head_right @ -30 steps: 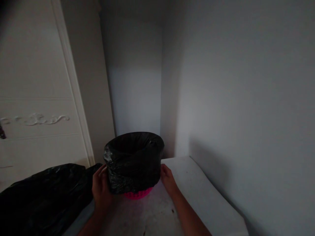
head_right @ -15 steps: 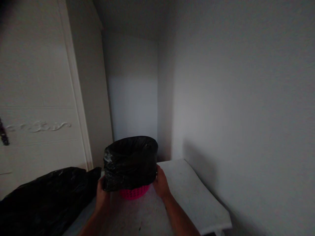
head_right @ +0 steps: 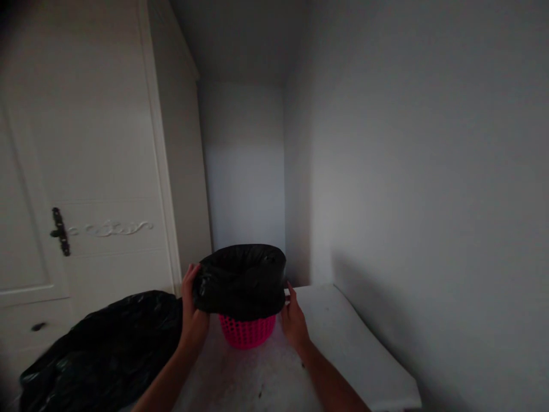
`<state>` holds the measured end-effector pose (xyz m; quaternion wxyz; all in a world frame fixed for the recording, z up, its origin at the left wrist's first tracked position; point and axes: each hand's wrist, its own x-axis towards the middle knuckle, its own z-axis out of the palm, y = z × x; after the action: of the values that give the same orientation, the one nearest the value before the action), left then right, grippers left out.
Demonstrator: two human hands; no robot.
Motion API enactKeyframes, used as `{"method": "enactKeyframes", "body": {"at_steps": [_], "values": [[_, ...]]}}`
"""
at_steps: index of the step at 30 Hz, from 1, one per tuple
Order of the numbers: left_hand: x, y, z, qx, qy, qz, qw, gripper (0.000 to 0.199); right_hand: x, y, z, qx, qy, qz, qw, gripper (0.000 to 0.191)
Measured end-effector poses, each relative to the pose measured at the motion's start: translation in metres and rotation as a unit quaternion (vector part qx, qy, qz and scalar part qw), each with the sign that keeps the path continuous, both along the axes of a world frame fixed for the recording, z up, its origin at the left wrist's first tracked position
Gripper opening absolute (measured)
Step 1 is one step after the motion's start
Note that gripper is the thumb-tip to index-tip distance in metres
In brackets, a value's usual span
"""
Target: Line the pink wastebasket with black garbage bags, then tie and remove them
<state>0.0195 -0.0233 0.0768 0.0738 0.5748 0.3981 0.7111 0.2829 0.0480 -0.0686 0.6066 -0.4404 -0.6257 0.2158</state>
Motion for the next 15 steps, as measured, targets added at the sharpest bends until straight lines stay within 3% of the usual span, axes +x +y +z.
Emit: {"method": "enactKeyframes", "body": {"at_steps": [3,8,12,15], "values": [[-0.011,0.008,0.016,-0.018,0.089,0.061,0.994,0.042,0.000,0.003,0.012,0.004,0.048,-0.010,0.999,0.079],[-0.019,0.022,0.048,-0.107,0.207,0.046,0.971,0.040,0.003,0.009,0.050,0.003,0.133,0.073,0.988,0.085],[-0.016,0.024,0.070,-0.141,0.225,0.055,0.962,0.029,0.004,0.004,0.084,-0.002,0.205,0.093,0.974,0.071],[-0.017,0.022,0.080,-0.155,0.231,0.046,0.959,0.031,0.008,0.001,0.103,-0.076,0.253,0.121,0.957,0.057]]}}
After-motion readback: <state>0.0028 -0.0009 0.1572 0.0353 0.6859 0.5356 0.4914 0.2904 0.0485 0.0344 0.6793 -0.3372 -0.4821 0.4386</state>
